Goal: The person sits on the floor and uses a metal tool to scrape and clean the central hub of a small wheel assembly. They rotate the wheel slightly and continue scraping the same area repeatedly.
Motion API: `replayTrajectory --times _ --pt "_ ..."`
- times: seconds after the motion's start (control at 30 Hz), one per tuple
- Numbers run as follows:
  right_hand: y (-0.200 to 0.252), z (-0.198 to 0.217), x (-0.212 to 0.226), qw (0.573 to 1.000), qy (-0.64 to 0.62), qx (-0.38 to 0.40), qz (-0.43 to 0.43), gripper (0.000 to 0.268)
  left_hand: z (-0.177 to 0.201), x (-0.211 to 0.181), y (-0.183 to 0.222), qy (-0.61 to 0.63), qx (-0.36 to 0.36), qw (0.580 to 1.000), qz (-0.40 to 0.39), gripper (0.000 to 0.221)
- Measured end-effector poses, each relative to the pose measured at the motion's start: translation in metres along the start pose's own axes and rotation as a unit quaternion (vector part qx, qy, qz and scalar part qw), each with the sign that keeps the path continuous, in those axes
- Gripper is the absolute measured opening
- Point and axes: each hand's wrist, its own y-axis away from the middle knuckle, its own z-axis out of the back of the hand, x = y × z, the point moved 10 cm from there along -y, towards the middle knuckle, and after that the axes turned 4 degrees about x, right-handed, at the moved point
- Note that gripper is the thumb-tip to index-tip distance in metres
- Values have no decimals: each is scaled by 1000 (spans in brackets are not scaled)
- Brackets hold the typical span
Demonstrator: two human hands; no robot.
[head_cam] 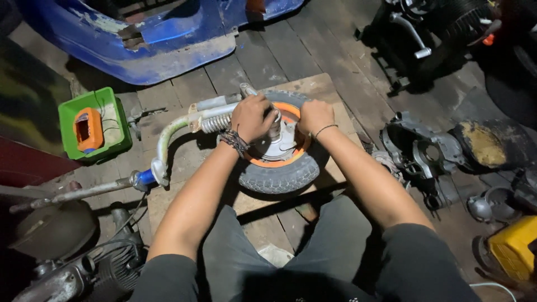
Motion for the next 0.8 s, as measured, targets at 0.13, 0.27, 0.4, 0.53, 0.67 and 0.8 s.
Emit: replayTrajectory --times 0.13,0.27,0.4,0.53,0.67,0.8 --pt "17 9 11 998 -60 26 9 39 0 3 1 11 7 1000 -1 20" --pt "0 -8 4 999 19 -2 44 27 -4 3 0 20 16 1000 -3 21" --pt "0 -3 16 998 19 -6 54 19 -3 4 0 16 2 1000 1 20" --pt "-12 -21 16 989 72 -73 106 19 -5 2 -2 17 9 1000 1 21" --pt "2 22 22 984 53 -125 116 26 2 0 0 23 11 1000 2 19" --pt "0 -21 17 996 20 21 84 32 -2 4 -1 23 9 1000 0 22"
